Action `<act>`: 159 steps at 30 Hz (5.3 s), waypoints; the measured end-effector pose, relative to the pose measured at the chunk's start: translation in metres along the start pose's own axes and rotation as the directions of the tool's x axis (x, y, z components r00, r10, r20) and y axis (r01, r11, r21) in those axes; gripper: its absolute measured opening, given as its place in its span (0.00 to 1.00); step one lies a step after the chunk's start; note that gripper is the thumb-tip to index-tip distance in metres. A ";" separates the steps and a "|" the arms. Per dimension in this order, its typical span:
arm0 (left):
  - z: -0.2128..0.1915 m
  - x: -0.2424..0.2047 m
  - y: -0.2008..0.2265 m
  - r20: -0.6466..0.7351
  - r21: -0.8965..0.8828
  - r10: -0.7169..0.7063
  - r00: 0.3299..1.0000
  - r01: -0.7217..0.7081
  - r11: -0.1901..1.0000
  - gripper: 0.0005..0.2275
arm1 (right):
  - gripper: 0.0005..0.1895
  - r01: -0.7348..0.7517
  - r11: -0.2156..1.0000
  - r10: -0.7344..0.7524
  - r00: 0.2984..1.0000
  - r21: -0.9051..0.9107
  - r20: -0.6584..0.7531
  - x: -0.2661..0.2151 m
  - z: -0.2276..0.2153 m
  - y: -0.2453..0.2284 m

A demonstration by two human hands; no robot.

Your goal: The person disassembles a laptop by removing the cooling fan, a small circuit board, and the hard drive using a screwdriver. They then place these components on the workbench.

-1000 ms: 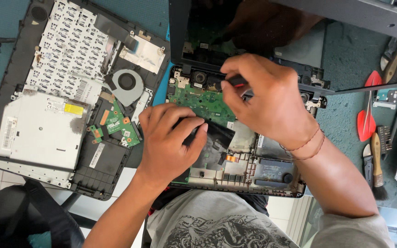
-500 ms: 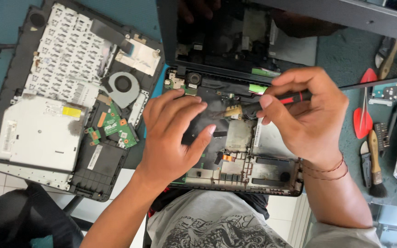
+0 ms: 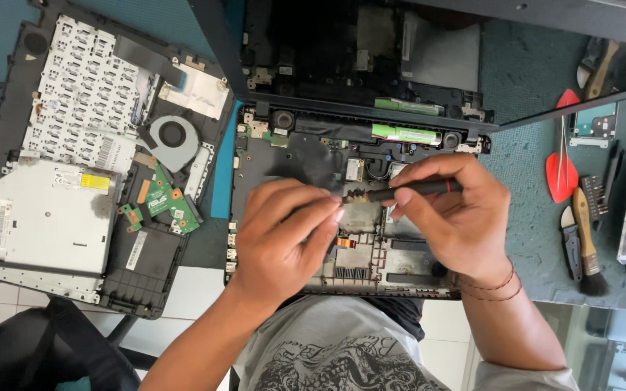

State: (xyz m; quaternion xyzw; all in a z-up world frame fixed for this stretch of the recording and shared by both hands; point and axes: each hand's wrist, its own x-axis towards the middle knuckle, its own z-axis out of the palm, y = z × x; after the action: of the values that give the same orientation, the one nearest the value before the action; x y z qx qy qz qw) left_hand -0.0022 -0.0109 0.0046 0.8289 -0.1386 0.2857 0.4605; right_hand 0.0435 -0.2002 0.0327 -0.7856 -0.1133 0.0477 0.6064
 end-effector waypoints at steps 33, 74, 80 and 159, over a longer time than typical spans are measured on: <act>0.010 0.004 -0.046 0.344 0.554 -0.225 0.912 -0.003 0.833 0.18 | 0.15 -0.111 0.910 -0.181 0.759 -0.399 -0.626 -0.080 -0.091 0.131; 0.015 0.013 -0.057 0.353 0.680 -0.147 0.924 -0.146 0.718 0.20 | 0.18 -0.635 0.769 0.627 0.723 -0.078 0.289 0.000 0.028 0.045; 0.016 0.011 -0.063 0.340 0.624 -0.116 0.933 -0.131 0.770 0.14 | 0.19 -0.658 0.753 0.619 0.718 0.020 0.319 -0.002 0.028 0.047; 0.006 -0.006 -0.056 0.176 0.582 -0.024 0.984 -0.085 0.809 0.10 | 0.05 0.657 -0.220 -0.484 0.568 -0.721 0.666 0.078 0.053 0.055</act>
State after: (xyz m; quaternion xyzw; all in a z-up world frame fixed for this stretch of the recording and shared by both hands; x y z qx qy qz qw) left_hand 0.0229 0.0141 -0.0401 0.9500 -0.0968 0.2479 0.1633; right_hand 0.1145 -0.1450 -0.0295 -0.8151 -0.5033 -0.2667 -0.1057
